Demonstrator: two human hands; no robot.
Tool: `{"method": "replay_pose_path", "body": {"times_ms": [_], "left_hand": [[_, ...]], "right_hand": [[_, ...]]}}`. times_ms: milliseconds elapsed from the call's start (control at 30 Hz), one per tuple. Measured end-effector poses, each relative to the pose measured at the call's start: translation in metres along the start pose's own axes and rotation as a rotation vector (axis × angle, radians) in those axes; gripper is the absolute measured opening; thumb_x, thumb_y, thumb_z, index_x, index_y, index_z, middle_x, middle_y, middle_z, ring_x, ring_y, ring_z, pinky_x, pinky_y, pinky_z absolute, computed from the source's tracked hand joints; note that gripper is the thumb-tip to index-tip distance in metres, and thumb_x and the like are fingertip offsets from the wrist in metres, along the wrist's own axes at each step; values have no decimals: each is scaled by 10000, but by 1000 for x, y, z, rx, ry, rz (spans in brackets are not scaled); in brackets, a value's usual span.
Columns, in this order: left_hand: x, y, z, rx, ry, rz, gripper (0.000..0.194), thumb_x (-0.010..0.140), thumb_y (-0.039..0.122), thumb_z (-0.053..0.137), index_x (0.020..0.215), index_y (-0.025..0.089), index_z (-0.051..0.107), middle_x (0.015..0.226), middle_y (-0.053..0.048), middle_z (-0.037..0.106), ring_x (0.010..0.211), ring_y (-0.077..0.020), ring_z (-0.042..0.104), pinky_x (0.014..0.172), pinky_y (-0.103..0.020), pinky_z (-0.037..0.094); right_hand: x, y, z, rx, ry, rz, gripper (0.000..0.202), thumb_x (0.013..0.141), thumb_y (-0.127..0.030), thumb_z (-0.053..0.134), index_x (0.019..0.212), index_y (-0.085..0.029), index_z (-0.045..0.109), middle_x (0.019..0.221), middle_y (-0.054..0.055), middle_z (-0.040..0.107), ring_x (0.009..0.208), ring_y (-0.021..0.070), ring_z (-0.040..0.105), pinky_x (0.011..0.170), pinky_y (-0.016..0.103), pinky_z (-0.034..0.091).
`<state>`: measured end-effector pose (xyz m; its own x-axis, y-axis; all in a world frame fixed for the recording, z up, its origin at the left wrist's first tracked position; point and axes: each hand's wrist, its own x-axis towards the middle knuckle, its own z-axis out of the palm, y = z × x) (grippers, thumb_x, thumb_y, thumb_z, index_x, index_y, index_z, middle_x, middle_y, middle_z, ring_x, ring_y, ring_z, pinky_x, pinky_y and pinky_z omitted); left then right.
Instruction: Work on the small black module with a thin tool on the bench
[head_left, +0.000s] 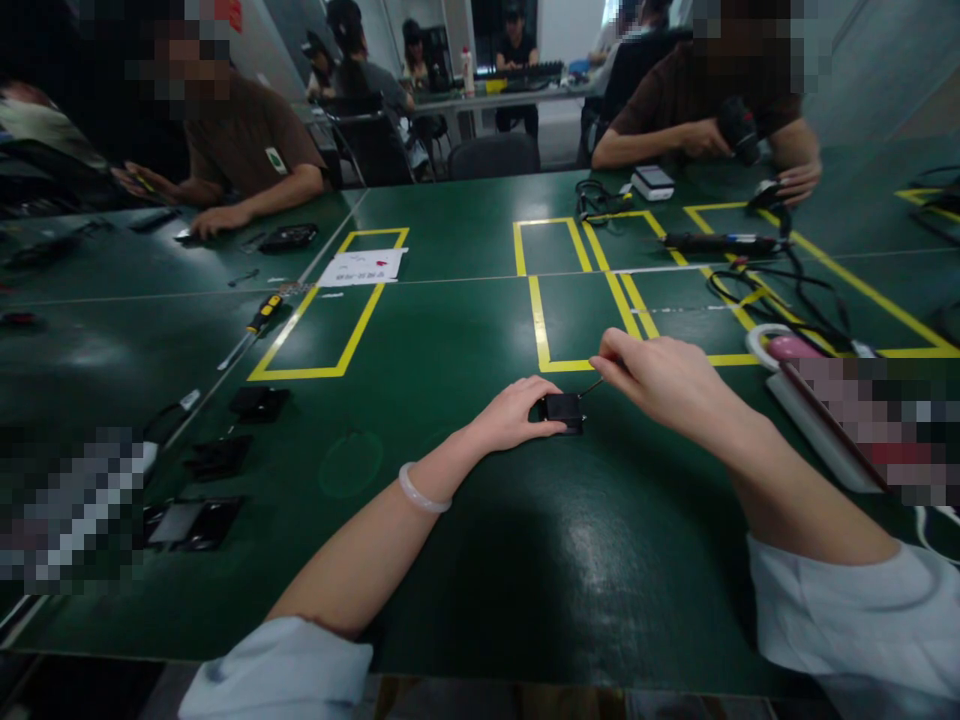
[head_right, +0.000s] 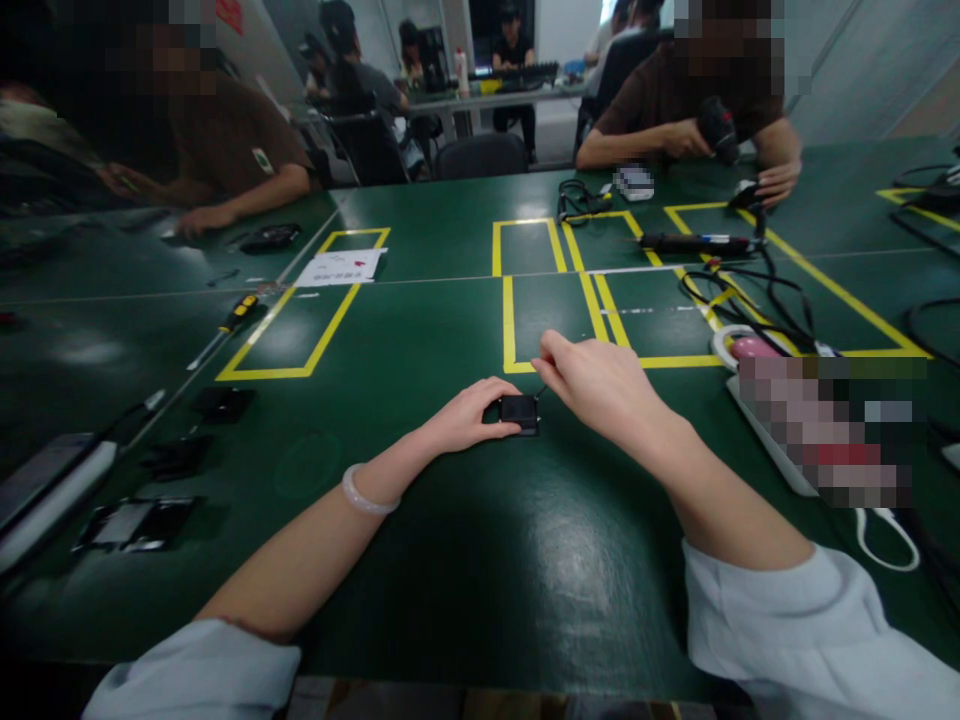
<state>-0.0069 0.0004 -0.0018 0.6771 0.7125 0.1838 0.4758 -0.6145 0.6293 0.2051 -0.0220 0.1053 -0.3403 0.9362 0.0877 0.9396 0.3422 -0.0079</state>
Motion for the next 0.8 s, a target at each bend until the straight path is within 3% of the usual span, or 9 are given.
{"method": "replay_pose_path", "body": {"times_ms": [267, 567, 800], "left_hand": [[0, 0, 0, -11, 3, 1, 401, 846, 448, 635, 1158, 205, 566, 1101, -74, 607, 1019, -235, 561, 877, -351, 439], [1, -1, 1, -6, -4, -2, 410, 843, 457, 634, 1156, 201, 564, 1118, -83, 607, 1050, -243, 559, 900, -363, 437], [1, 1, 0, 8, -7, -3, 401, 847, 458, 630, 1147, 201, 561, 1113, -77, 609, 1040, -239, 562, 896, -357, 439]], "right_hand": [[1, 1, 1, 1, 7, 13, 272, 952, -422, 354, 937, -226, 542, 708, 40, 659, 642, 202, 595, 515, 275, 217], [0, 5, 5, 109, 71, -55, 148, 918, -326, 419, 968, -208, 494, 780, 35, 658, 649, 179, 579, 522, 268, 261], [0, 3, 2, 20, 34, -19, 241, 939, -419, 385, 934, -225, 528, 718, 34, 659, 638, 197, 592, 514, 272, 228]]}}
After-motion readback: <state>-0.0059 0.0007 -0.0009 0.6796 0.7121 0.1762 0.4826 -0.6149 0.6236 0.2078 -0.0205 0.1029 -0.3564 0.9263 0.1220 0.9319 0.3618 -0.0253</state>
